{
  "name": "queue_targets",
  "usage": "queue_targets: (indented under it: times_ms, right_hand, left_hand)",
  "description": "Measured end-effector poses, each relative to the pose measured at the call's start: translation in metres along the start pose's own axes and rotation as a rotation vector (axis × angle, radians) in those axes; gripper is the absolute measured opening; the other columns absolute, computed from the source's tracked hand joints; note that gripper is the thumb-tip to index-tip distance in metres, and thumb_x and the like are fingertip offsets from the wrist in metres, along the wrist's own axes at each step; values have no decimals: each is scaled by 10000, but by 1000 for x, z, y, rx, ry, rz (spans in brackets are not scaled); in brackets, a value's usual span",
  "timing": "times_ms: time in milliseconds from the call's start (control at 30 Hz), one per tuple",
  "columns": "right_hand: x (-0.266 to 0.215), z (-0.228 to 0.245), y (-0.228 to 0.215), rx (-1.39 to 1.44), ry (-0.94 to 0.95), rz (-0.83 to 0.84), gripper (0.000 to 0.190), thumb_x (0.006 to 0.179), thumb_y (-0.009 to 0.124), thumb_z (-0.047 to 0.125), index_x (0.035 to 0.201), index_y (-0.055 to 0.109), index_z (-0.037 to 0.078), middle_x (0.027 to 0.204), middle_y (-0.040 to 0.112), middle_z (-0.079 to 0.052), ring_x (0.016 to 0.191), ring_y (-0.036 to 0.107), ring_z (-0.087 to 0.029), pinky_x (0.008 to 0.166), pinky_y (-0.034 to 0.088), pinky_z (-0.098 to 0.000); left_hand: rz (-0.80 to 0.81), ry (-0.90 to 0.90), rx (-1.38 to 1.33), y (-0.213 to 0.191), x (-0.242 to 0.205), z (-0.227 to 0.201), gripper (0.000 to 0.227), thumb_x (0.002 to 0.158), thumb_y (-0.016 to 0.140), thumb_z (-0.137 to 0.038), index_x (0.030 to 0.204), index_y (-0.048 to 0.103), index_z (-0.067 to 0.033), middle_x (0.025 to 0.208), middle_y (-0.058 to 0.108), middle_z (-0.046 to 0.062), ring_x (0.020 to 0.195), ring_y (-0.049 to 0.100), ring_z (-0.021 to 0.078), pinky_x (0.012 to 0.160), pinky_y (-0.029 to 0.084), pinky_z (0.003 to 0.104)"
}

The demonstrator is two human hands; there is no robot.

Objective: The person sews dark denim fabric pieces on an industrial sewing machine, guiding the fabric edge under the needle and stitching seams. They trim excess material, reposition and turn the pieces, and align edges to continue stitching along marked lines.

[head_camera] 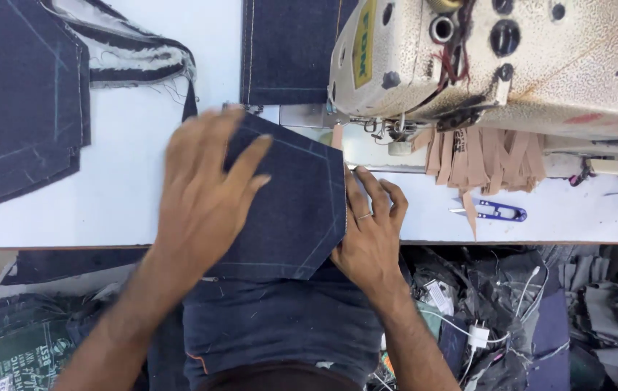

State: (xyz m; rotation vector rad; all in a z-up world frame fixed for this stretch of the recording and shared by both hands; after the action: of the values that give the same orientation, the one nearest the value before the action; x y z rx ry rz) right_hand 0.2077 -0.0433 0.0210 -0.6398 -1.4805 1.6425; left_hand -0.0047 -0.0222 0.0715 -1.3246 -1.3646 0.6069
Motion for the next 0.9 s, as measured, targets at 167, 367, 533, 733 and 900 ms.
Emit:
queue_targets:
  times_ms: [167, 367, 533, 733, 900]
  right_hand:
    - [-2, -3, -1, -14, 2, 27, 458, 892, 652, 288, 1246, 699, 1, 1441, 581, -163, 1460, 412, -328, 1166, 273, -571]
    - [-1, -6, -3, 79, 4, 19, 425, 889, 629, 289, 1234, 715, 58, 1460, 582, -130, 1471, 406, -330, 1172, 247, -577]
    - [7, -5, -13, 155, -22, -23, 500, 907, 651, 422, 1282, 679, 92, 1522, 519, -119, 1415, 393, -343, 1133, 245, -576]
    - [-1, -10, -8, -31, -4, 56, 509, 993, 637, 341, 1451, 657, 123, 1643, 469, -14, 1506, 406, -255, 1236, 282, -508]
    - [5, -17, -6, 110, 35, 179, 550, 887, 633, 514, 1275, 672, 126, 1645, 394, -25, 1414, 417, -305, 1100, 280, -553]
  left_hand:
    - [119, 107, -74, 45, 15, 11, 419, 949, 758, -278, 1291, 708, -41, 1268, 605, 110, 1268, 522, 295, 1188, 361, 510]
    - [220, 150, -147, 31, 23, 8, 254, 952, 742, -240, 1133, 731, -62, 1019, 684, 78, 1039, 638, 246, 1060, 464, 499]
    - [480, -14, -510, -21, 41, -8, 346, 877, 742, -309, 1164, 754, -116, 850, 721, 69, 757, 675, 222, 714, 540, 412]
    - [457, 198, -657, -26, 63, -32, 290, 878, 733, -330, 1082, 756, -125, 934, 748, 53, 877, 693, 241, 754, 537, 405]
    - [496, 241, -636, 11, 49, -37, 228, 908, 720, -316, 1011, 768, -118, 927, 751, 49, 899, 684, 243, 834, 518, 434]
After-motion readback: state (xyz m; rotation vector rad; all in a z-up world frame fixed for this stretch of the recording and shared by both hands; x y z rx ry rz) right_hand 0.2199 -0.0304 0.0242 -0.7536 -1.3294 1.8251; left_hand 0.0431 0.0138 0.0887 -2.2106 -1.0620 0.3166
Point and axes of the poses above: each hand's wrist, its own x-axis towards the middle knuckle, its own y-axis out of the palm, z = x × y, the point moved 5 cm from there along x, towards the middle knuckle
